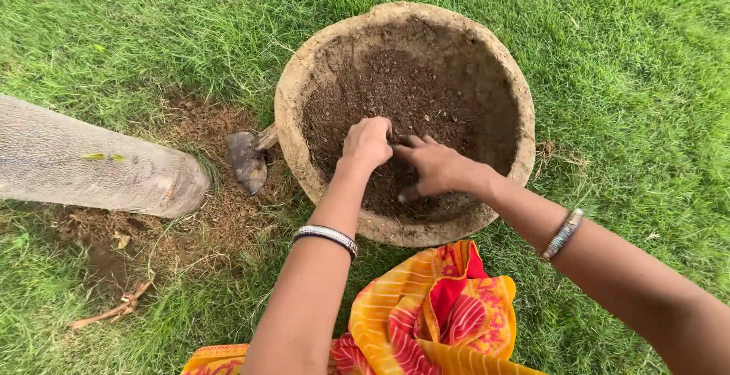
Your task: Digging soil around a tree base, preparing soil in a basin, and applying it to the tree.
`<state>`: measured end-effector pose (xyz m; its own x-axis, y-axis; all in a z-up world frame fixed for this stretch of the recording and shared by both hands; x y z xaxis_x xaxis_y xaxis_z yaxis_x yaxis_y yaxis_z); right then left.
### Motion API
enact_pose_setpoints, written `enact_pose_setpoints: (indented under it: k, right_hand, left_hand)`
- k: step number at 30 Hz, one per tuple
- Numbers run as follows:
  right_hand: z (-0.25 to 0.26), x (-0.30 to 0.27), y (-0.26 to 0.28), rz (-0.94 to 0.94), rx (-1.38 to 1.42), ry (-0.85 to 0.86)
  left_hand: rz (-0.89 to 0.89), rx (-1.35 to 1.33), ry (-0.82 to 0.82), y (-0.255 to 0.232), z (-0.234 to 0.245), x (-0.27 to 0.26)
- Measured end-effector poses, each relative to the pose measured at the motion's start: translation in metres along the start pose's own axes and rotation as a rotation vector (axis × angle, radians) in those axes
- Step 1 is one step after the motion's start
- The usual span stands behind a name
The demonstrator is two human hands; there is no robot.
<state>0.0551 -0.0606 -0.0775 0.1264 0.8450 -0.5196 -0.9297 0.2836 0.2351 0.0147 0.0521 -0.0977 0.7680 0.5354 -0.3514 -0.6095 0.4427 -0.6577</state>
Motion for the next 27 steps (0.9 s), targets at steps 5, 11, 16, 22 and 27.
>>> enact_pose_setpoints:
  k: [5, 11, 16, 22, 27]
  right_hand:
    - [0.015, -0.008, 0.047, 0.196, -0.372, -0.061]
    - [0.016, 0.060, -0.078, -0.054, -0.401, -0.428]
    - [0.041, 0.001, -0.059, -0.499, -0.050, -0.060]
    - [0.009, 0.025, -0.042, -0.186, 0.098, -0.185]
    - [0.056, 0.039, -0.070, -0.225, 0.221, -0.427]
  left_hand:
    - [0.061, -0.063, -0.182, 0.020, 0.019, 0.007]
    - [0.156, -0.232, -0.282, 0.017, 0.053, -0.011]
    - [0.034, 0.166, 0.003, 0.011, 0.017, -0.023]
    - [-0.011, 0.098, -0.007, -0.006, -0.018, -0.017]
    - [0.019, -0.239, -0.090, -0.021, 0.022, 0.012]
Point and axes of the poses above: each hand's wrist, its own x-axis towards the middle knuckle, its own z-axis out of the back of the hand, y = z × x, the point moved 8 cm from there along x, towards the middle knuckle, and after that the axes turned 7 degrees about -x, right-handed, at the moved point
